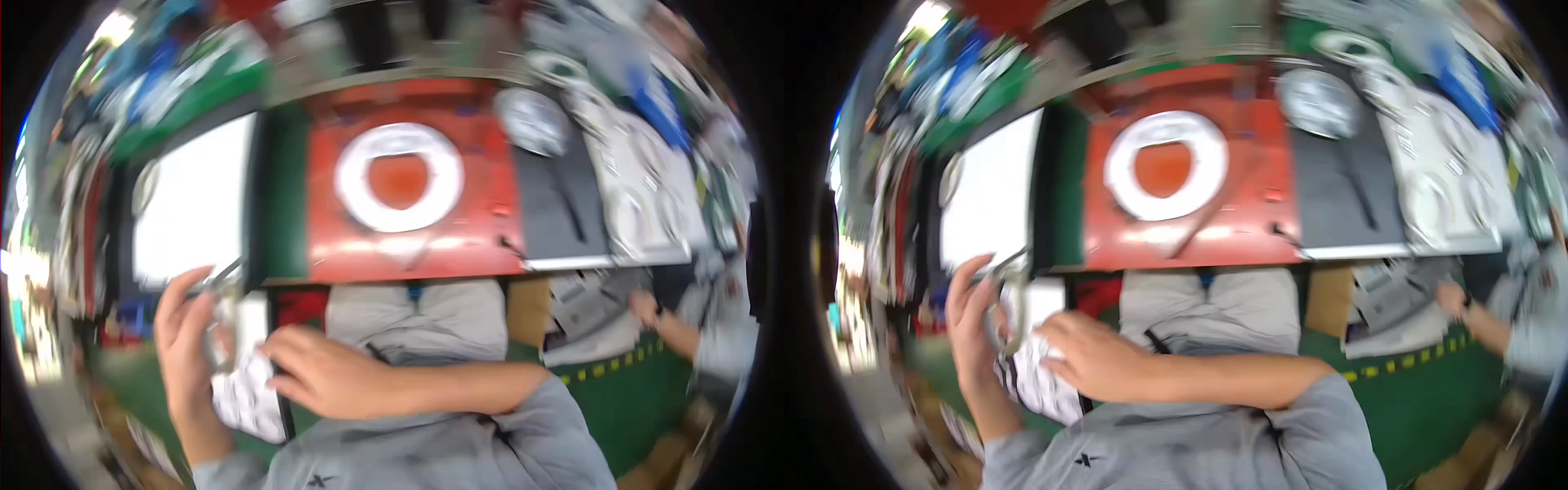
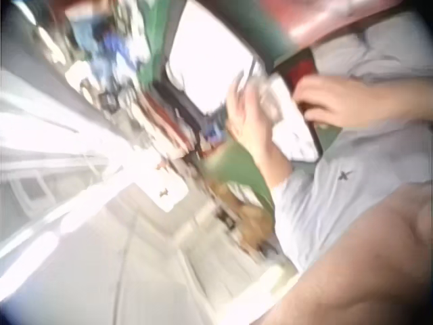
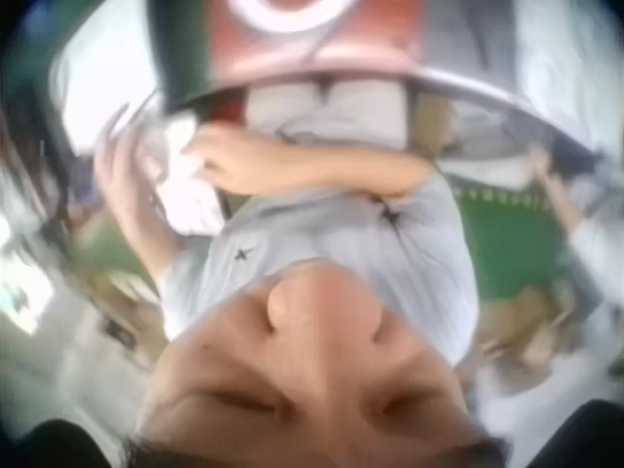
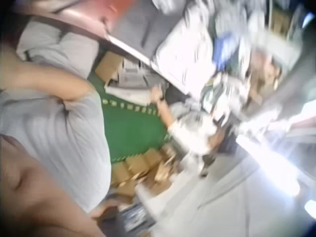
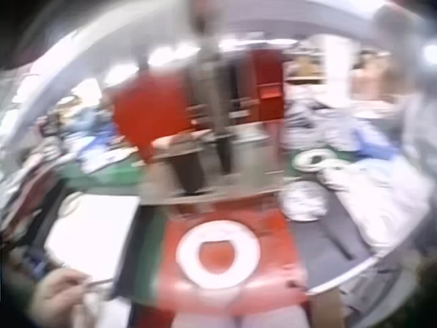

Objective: Assembling circular electronic components by applying adhesive paste with a brush and using a mechanical press machine.

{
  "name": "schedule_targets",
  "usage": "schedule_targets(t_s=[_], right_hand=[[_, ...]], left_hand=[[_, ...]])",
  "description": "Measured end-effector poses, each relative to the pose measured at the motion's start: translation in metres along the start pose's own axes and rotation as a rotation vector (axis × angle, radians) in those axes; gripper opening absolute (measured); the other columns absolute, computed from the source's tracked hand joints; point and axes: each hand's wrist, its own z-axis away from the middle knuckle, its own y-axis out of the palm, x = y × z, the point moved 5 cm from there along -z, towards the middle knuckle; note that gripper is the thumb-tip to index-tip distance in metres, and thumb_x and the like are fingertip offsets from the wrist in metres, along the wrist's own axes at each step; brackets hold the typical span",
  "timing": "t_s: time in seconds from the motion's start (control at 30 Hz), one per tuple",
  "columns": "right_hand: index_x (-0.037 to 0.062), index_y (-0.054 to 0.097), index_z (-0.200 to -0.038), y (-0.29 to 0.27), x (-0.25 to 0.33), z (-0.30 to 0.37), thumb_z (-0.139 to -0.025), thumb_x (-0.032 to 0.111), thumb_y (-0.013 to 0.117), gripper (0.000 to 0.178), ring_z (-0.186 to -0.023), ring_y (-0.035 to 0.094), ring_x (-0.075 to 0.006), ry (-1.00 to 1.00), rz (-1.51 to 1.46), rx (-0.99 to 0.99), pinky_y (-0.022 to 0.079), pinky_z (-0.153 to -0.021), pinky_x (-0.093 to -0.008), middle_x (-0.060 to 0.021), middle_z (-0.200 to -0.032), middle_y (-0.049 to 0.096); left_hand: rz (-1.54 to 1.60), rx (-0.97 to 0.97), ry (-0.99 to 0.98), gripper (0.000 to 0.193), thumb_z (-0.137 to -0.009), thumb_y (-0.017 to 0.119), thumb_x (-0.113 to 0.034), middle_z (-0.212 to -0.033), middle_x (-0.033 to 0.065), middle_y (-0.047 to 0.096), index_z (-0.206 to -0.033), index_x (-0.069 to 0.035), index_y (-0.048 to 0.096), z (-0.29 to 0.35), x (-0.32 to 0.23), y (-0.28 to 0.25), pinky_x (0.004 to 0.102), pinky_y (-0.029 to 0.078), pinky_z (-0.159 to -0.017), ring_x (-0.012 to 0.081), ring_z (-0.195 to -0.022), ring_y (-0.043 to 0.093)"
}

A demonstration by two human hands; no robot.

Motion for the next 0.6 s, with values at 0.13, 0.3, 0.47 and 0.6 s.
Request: schedule_targets(t_s=[0.13,0.3,0.47,0.6], right_hand=[[-0.0103,0.047,-0.139,0.002,0.014,-0.009,-0.105,0.032,0.061,0.056,-0.128,0.052,-0.0468,0.079,0.05,0.099,0.042,-0.109,-0.0504,-0.0293,-0.132,0.055],[-0.0036,0.06,-0.123,-0.02,0.002,0.015,-0.109,0.028,0.055,0.035,-0.087,0.069,-0.0362,0.435,-0.078,0.145,0.054,-0.078,-0.0439,-0.0196,-0.098,0.07],[-0.0019,0.069,-0.088,-0.078,0.023,0.038,-0.108,0.021,0.055,0.034,-0.057,0.06,-0.0149,0.355,-0.065,-0.039,0.049,-0.057,-0.0291,-0.0076,-0.069,0.067],[-0.001,0.068,-0.077,-0.103,0.023,0.038,-0.103,0.029,0.062,0.04,-0.05,0.059,-0.0151,0.148,-0.065,-0.175,0.048,-0.053,-0.0293,-0.0058,-0.06,0.064]], left_hand=[[0.505,0.136,-0.049,0.031,-0.111,0.051,-0.016,-0.094,0.0205,0.074,-0.136,0.003,0.054,0.017,0.011,0.04,0.0348,0.063,-0.077,0.024,-0.084,0.075],[0.577,0.114,-0.052,0.032,-0.111,0.051,-0.016,-0.102,0.0236,0.076,-0.139,0.001,0.049,0.026,0.033,0.061,0.0337,0.064,-0.081,0.0291,-0.093,0.078],[-0.165,0.103,0.441,0.021,-0.099,0.071,-0.009,-0.098,0.0096,0.068,-0.118,-0.003,0.077,0.03,0.013,0.045,0.0279,0.049,-0.07,0.0148,-0.084,0.064],[-0.527,0.072,0.949,0.028,-0.095,0.075,-0.024,-0.124,0.0182,0.066,-0.116,-0.007,0.08,0.022,-0.002,0.056,0.042,0.048,-0.095,0.033,-0.117,0.06]])
